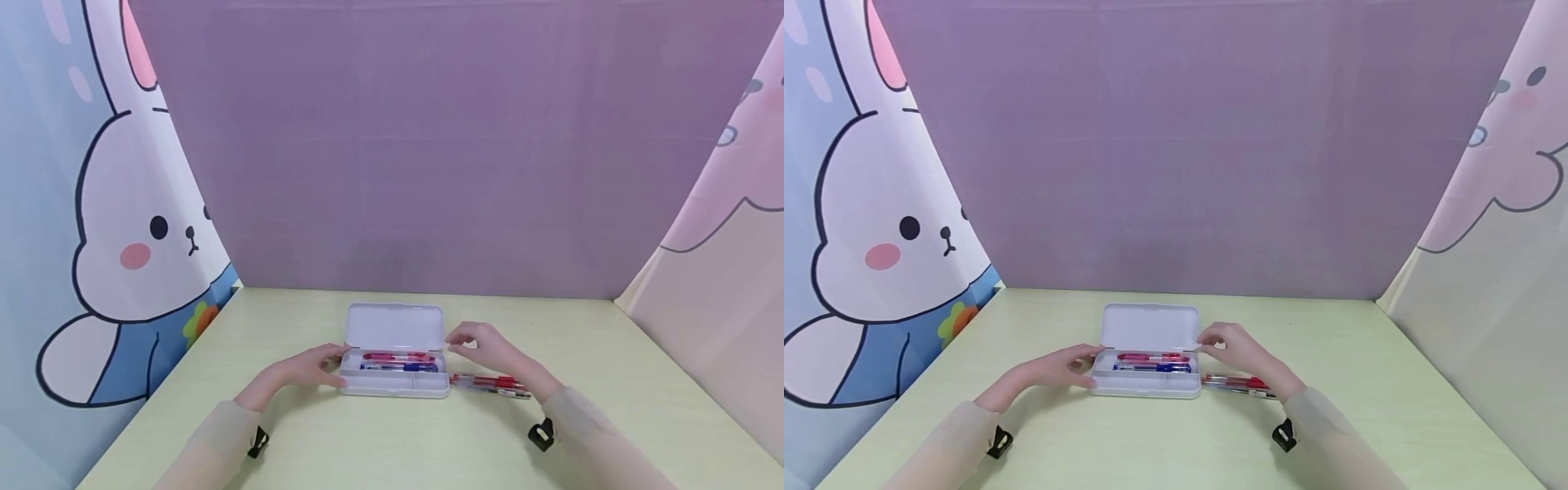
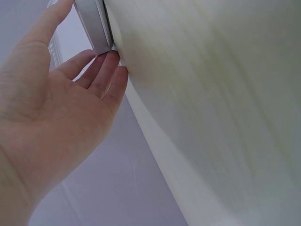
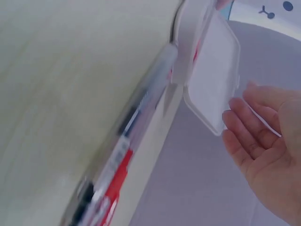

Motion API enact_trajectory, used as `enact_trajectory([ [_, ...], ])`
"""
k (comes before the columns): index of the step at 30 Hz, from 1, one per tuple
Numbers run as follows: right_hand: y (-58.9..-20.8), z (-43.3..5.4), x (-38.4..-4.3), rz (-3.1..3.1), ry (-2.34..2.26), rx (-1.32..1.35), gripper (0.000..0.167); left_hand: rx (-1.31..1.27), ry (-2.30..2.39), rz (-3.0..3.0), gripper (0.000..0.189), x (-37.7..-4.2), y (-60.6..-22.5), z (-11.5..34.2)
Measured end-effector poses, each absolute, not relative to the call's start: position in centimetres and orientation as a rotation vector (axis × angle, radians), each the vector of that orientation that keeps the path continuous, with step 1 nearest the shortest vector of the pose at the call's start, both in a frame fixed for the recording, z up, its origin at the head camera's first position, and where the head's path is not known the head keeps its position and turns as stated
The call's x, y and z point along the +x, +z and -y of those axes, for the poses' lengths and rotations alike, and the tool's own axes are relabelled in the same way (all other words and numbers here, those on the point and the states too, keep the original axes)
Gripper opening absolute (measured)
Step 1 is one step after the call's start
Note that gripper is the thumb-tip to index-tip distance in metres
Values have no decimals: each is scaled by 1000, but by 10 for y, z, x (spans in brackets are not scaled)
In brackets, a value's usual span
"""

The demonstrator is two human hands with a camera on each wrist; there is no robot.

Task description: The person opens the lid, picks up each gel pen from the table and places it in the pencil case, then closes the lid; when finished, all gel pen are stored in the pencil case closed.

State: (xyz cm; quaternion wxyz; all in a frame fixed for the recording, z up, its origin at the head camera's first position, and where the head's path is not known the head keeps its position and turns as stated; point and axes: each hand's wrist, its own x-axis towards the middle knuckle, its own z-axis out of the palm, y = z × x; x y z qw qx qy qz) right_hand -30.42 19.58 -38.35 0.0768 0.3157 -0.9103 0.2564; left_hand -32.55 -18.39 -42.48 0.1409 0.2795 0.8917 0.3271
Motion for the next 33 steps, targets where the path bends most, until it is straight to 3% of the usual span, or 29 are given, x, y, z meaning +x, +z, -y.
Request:
enact_trajectory([
  [33, -401, -295, -278, 2756, 669, 868, 19, 833, 931, -2587, 79, -323, -422, 183],
])
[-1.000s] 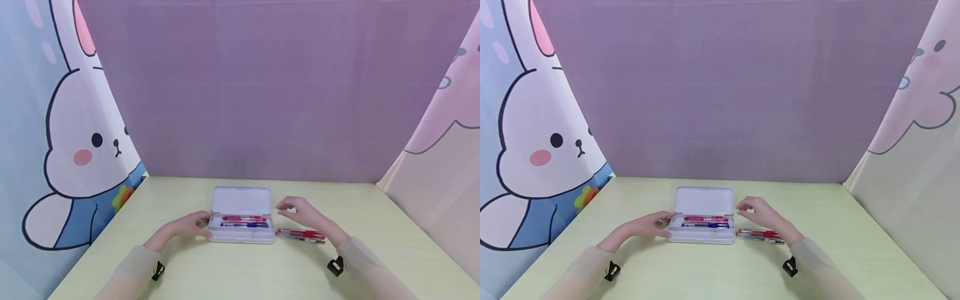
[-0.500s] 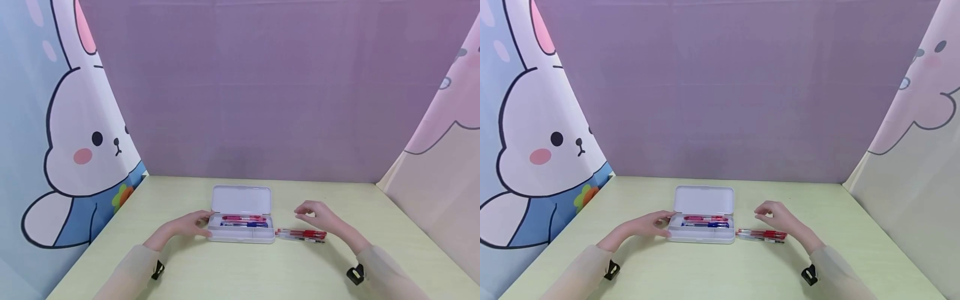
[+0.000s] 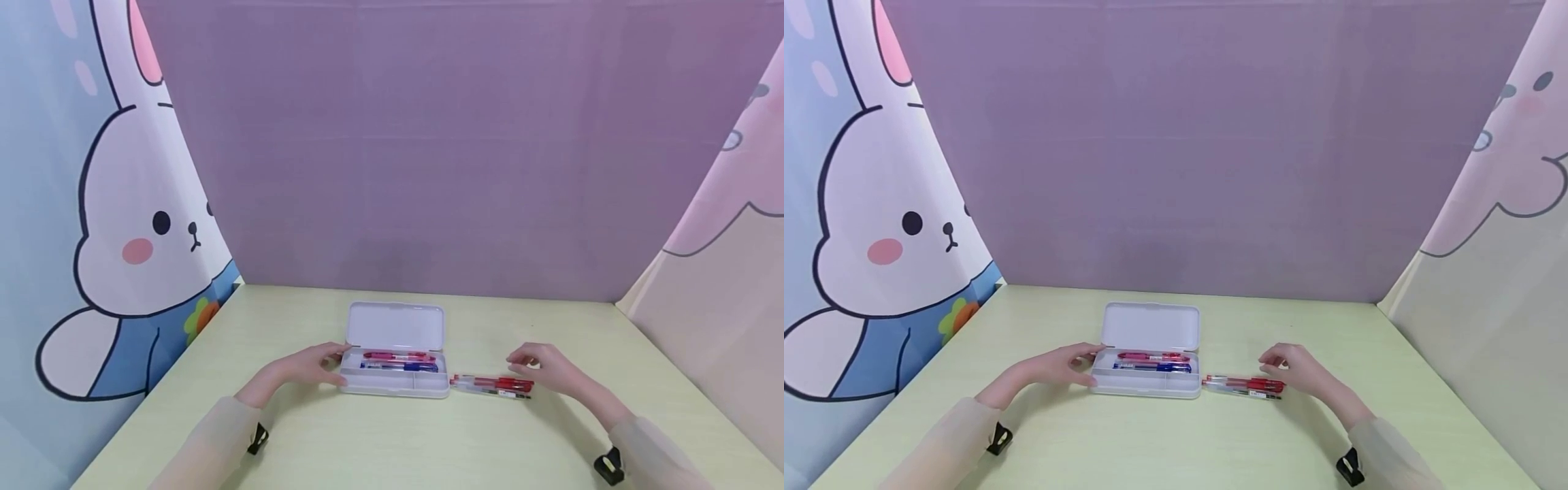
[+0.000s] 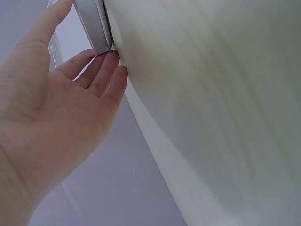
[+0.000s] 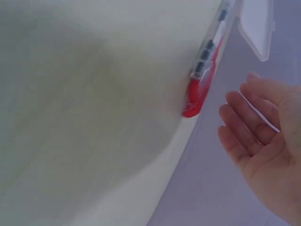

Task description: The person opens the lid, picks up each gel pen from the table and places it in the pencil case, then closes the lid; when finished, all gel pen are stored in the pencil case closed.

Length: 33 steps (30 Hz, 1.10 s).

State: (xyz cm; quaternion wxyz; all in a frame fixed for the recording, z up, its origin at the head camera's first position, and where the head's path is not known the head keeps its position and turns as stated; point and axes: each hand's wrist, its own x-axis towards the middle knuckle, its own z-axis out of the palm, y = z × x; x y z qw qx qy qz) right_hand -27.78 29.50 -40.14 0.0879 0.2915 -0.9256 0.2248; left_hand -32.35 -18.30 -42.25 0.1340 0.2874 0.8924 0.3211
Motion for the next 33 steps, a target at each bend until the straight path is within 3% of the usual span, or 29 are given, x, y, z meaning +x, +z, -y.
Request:
enact_trajectory([
  [8, -405, -305, -274, 2853, 675, 833, 21, 821, 919, -2595, 78, -325, -421, 183],
  [18, -410, -312, -271, 2890, 711, 821, 6, 822, 916, -2594, 78, -324, -420, 182],
  [33, -421, -313, -280, 2806, 600, 881, 6, 805, 976, -2559, 76, -324, -421, 184],
])
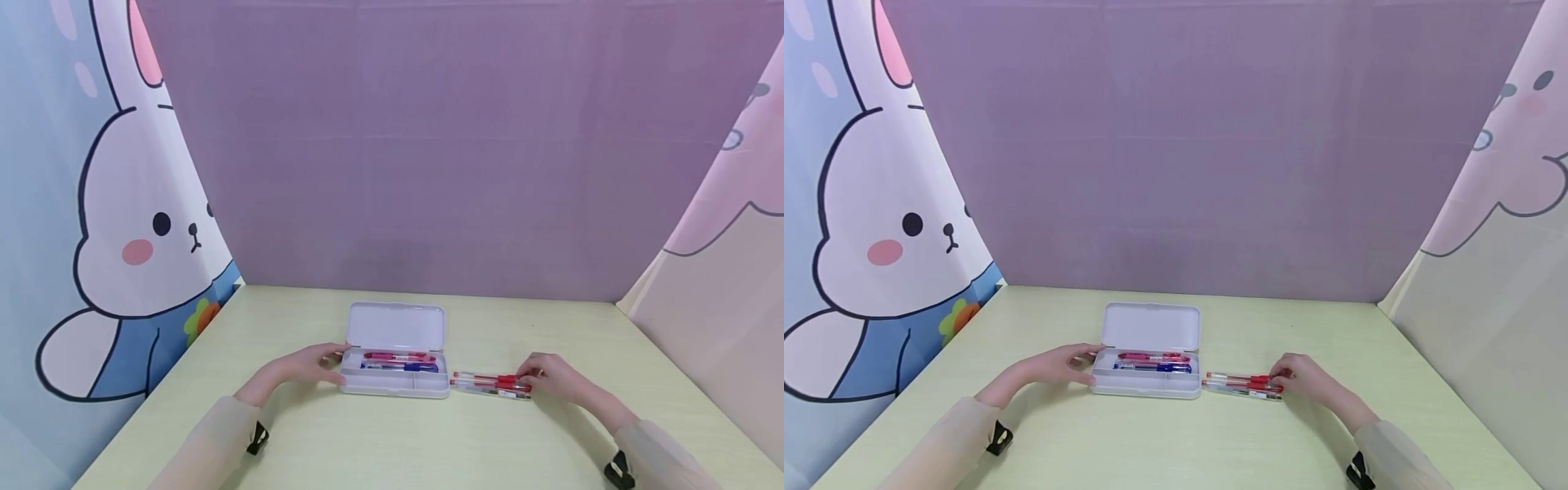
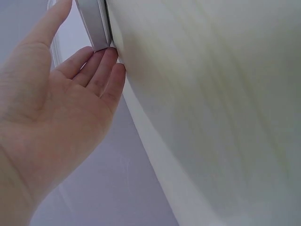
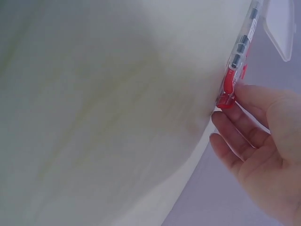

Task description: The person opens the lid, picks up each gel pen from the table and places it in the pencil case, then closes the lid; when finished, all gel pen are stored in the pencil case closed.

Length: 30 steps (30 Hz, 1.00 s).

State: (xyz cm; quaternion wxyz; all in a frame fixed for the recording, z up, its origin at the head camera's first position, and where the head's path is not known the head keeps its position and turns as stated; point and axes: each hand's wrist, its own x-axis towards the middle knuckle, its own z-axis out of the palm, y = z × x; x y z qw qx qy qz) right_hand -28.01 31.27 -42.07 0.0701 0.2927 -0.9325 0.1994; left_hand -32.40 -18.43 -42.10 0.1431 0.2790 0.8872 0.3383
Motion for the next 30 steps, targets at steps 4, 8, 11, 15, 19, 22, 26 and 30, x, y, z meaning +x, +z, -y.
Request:
enact_trajectory([
  [4, -421, -311, -279, 2788, 582, 859, 4, 814, 986, -2553, 75, -325, -421, 185],
  [8, -421, -311, -279, 2780, 595, 850, 3, 817, 987, -2553, 76, -325, -420, 184],
  [11, -420, -312, -279, 2769, 611, 857, 3, 821, 981, -2556, 76, -326, -421, 184],
  [15, -419, -313, -278, 2749, 616, 877, 4, 821, 974, -2560, 75, -328, -423, 184],
  [19, -415, -312, -277, 2744, 620, 876, 5, 808, 973, -2564, 74, -330, -425, 184],
  [22, -411, -311, -278, 2728, 619, 870, 5, 804, 977, -2563, 74, -330, -425, 184],
  [26, -406, -307, -279, 2684, 610, 872, 6, 805, 983, -2559, 75, -329, -425, 184],
  [30, -401, -301, -281, 2642, 608, 874, 5, 809, 986, -2558, 76, -328, -425, 185],
])
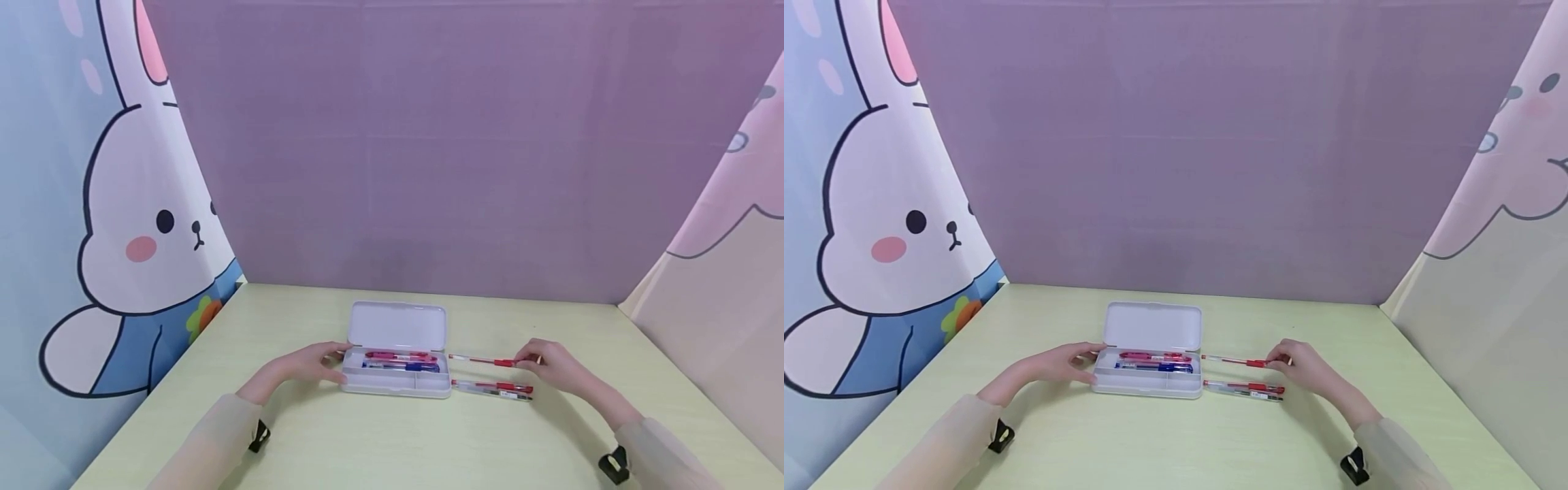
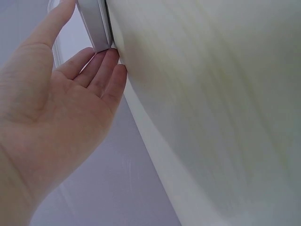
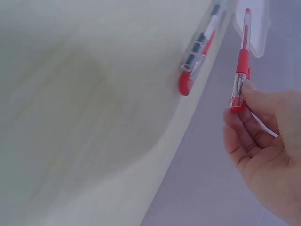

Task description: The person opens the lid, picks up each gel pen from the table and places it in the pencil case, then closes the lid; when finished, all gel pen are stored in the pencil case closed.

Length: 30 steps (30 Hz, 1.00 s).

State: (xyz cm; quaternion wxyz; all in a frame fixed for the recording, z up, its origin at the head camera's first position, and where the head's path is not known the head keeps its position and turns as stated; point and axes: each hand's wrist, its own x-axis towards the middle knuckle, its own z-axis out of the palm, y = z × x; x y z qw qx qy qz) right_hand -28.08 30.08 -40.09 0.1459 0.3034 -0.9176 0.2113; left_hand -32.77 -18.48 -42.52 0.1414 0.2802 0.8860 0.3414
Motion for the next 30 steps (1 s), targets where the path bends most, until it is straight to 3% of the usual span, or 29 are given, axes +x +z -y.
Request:
enact_trajectory([
  [30, -376, -231, -300, 2679, 711, 846, 7, 780, 990, -2547, 75, -327, -425, 185],
])
